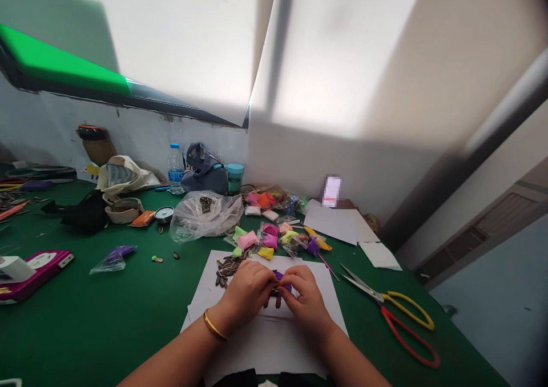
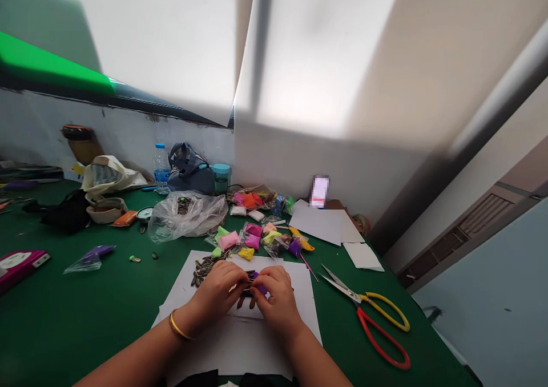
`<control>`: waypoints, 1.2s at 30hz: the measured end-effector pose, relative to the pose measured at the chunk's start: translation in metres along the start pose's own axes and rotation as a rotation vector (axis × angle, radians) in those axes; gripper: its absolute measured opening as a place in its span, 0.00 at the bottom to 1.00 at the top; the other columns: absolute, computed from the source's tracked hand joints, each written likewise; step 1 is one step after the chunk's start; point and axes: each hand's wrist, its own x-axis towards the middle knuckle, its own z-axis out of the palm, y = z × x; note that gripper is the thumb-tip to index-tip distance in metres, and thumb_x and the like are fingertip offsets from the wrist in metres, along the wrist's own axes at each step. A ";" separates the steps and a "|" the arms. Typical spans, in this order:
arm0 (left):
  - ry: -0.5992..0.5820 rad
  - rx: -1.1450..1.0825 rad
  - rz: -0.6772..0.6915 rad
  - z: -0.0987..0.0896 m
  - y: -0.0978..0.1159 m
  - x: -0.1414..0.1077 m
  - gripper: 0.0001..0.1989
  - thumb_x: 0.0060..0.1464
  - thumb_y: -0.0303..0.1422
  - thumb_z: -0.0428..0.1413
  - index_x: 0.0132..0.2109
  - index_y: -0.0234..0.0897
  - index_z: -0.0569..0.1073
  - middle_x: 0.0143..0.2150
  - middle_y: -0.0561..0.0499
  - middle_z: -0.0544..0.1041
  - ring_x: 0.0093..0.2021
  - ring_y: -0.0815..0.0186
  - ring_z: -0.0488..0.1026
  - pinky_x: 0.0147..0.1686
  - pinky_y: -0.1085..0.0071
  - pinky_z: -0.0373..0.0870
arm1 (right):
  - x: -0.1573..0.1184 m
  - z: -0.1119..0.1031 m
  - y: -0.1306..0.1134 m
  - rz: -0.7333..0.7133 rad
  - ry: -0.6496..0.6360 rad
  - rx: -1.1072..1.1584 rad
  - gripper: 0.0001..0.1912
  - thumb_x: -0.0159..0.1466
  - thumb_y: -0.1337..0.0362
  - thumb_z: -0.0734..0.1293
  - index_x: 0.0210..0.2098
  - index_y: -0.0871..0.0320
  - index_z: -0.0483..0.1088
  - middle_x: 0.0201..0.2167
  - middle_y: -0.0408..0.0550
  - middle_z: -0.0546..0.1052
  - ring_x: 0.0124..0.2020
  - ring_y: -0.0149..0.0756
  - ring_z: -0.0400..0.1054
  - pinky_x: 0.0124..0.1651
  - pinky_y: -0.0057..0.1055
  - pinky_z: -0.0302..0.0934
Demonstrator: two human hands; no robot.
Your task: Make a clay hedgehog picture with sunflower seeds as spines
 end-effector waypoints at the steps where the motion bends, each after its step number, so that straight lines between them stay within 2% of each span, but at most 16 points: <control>1: 0.009 -0.014 0.000 0.002 0.002 0.000 0.05 0.61 0.27 0.53 0.37 0.38 0.72 0.33 0.51 0.77 0.37 0.63 0.71 0.42 0.65 0.61 | 0.000 0.000 0.000 0.004 0.009 0.011 0.04 0.64 0.62 0.68 0.33 0.52 0.74 0.37 0.47 0.74 0.43 0.42 0.66 0.48 0.39 0.60; 4: 0.017 -0.044 -0.005 0.004 0.002 -0.001 0.04 0.60 0.26 0.55 0.36 0.38 0.72 0.33 0.51 0.77 0.36 0.63 0.72 0.41 0.65 0.62 | 0.001 -0.002 0.002 0.030 0.030 0.050 0.03 0.63 0.62 0.68 0.35 0.53 0.74 0.38 0.48 0.74 0.43 0.42 0.66 0.48 0.39 0.61; 9: 0.001 -0.080 0.004 0.008 -0.001 -0.001 0.04 0.59 0.27 0.56 0.36 0.39 0.74 0.31 0.52 0.78 0.35 0.64 0.72 0.39 0.67 0.63 | 0.003 -0.003 0.001 0.040 -0.041 0.097 0.04 0.63 0.61 0.68 0.33 0.52 0.75 0.37 0.47 0.74 0.43 0.41 0.67 0.48 0.37 0.62; 13: -0.018 -0.068 -0.001 0.007 -0.004 -0.001 0.06 0.62 0.28 0.53 0.40 0.40 0.75 0.34 0.51 0.79 0.37 0.63 0.73 0.42 0.65 0.64 | 0.003 -0.004 0.003 0.094 0.007 0.095 0.02 0.61 0.65 0.68 0.31 0.53 0.73 0.37 0.47 0.74 0.44 0.41 0.66 0.49 0.36 0.61; 17: 0.010 0.024 -0.148 0.001 -0.017 -0.002 0.11 0.60 0.25 0.52 0.47 0.40 0.74 0.43 0.48 0.79 0.45 0.59 0.74 0.45 0.63 0.65 | 0.005 -0.007 0.011 0.252 0.049 -0.002 0.03 0.60 0.65 0.66 0.29 0.53 0.71 0.38 0.46 0.75 0.46 0.43 0.66 0.51 0.38 0.59; 21: -0.067 0.099 -0.317 -0.001 -0.026 -0.002 0.15 0.60 0.23 0.50 0.50 0.40 0.74 0.42 0.48 0.80 0.43 0.60 0.75 0.44 0.65 0.66 | 0.007 -0.006 0.017 0.328 0.018 -0.058 0.05 0.60 0.65 0.65 0.28 0.54 0.72 0.39 0.48 0.75 0.48 0.45 0.65 0.52 0.39 0.58; 27: -0.213 0.167 -0.401 -0.002 -0.024 0.000 0.14 0.61 0.25 0.49 0.50 0.40 0.75 0.39 0.48 0.80 0.40 0.61 0.75 0.41 0.66 0.66 | 0.009 0.002 0.016 0.324 -0.019 -0.074 0.06 0.60 0.66 0.66 0.27 0.54 0.73 0.39 0.49 0.75 0.48 0.45 0.65 0.52 0.39 0.58; 36: -0.230 0.162 -0.402 -0.004 -0.024 0.001 0.15 0.61 0.25 0.49 0.50 0.39 0.75 0.39 0.47 0.81 0.40 0.61 0.75 0.40 0.66 0.66 | 0.009 0.008 0.022 0.230 -0.022 -0.124 0.07 0.59 0.68 0.67 0.26 0.53 0.73 0.38 0.49 0.76 0.44 0.45 0.67 0.47 0.41 0.62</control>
